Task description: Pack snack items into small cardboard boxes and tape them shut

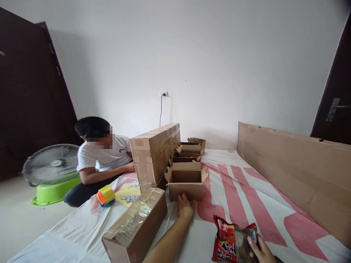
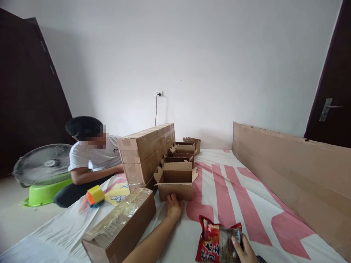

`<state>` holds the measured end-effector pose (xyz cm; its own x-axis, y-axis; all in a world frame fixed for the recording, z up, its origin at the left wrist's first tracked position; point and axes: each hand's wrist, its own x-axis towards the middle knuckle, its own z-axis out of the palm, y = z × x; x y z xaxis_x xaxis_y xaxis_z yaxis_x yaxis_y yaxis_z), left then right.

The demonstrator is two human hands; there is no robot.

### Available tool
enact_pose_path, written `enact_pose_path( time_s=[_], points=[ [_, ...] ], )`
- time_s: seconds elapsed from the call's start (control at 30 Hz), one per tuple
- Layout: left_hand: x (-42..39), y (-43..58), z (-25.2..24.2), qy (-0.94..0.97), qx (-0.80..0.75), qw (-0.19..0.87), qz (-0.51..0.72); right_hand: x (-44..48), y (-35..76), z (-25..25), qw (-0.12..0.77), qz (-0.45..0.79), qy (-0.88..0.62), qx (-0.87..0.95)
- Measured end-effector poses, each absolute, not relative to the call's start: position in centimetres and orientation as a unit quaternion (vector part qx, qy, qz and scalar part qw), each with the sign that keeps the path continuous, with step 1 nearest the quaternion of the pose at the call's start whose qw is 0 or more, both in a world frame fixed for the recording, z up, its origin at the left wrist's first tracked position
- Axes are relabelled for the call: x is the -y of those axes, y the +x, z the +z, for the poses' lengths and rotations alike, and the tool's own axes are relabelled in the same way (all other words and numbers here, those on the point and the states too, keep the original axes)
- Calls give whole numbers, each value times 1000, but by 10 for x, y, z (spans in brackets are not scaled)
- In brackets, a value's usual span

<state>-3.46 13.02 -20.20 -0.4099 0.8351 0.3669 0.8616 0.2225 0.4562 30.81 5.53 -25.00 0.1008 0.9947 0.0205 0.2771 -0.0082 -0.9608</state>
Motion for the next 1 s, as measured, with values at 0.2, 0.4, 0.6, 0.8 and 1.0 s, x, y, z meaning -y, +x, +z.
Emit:
enact_pose_path(
  time_s=[0.2,0.4,0.6,0.8,1.0],
  points=[
    [-153,-52,-196,-569,773,-3,-281,-54,307,-242,438,404,-598,536],
    [-150,-52,-192,-603,764,-25,-229,-48,303,-232,445,398,-582,552],
    [-145,-38,-163,-627,757,-91,-158,-40,290,-219,472,398,-536,575],
    [-111,45,-135,-786,577,-181,-130,-37,283,-209,496,396,-538,555],
    [-57,80,-118,-848,499,-176,-13,-23,289,-200,480,438,-501,571]
  ],
)
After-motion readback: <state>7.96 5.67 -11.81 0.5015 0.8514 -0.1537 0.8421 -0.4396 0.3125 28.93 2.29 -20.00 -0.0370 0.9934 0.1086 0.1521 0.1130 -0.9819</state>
